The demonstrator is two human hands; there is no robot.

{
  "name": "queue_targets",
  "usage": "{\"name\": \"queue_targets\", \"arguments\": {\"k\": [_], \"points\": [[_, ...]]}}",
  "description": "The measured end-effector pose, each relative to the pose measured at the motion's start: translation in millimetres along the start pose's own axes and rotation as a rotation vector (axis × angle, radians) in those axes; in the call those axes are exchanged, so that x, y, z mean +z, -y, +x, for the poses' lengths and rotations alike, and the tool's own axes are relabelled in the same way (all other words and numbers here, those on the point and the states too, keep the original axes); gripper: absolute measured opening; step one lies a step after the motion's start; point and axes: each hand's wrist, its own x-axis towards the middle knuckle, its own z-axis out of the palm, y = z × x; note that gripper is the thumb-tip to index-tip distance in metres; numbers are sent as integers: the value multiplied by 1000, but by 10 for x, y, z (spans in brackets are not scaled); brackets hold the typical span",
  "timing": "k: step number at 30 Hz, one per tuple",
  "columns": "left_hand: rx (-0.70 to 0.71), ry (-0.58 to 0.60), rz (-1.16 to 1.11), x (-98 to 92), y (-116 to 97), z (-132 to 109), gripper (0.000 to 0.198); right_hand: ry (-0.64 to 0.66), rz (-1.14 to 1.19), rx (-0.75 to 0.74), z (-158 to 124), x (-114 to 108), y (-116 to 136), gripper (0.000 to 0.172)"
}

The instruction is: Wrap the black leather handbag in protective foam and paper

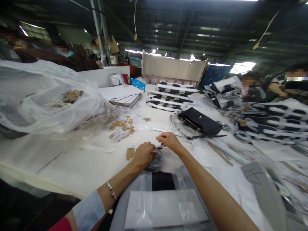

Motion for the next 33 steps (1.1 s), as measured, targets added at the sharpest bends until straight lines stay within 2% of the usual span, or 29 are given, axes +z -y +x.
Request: {"name": "queue_targets", "arguments": {"k": [3,9,11,13,17,20,27,31,33], "points": [[8,-39,18,-47,-37,-30,16,-5,-30,72,195,-100,-2,30],[66,-115,6,-65,-37,-74,16,366,60,208,371,-15,45,41],[89,-115,-25,-50,-27,-77,19,431,132,211,356,7,69,37],[103,-96,-49,-34,-23,-75,21,443,204,198,337,22,81,27],[49,-39,-117,-12,-18,-51,28,380,277,175,343,90,47,15],[-29,-3,-216,-2,10,-26,28,275,292,134,352,181,4,4],[-88,-27,-308,29,89,-5,19,57,333,24,160,349,-62,20],[-139,-34,-342,77,113,20,11,12,372,16,71,441,-121,23],[-171,-38,-356,99,122,38,13,11,392,20,52,475,-142,23]]}}
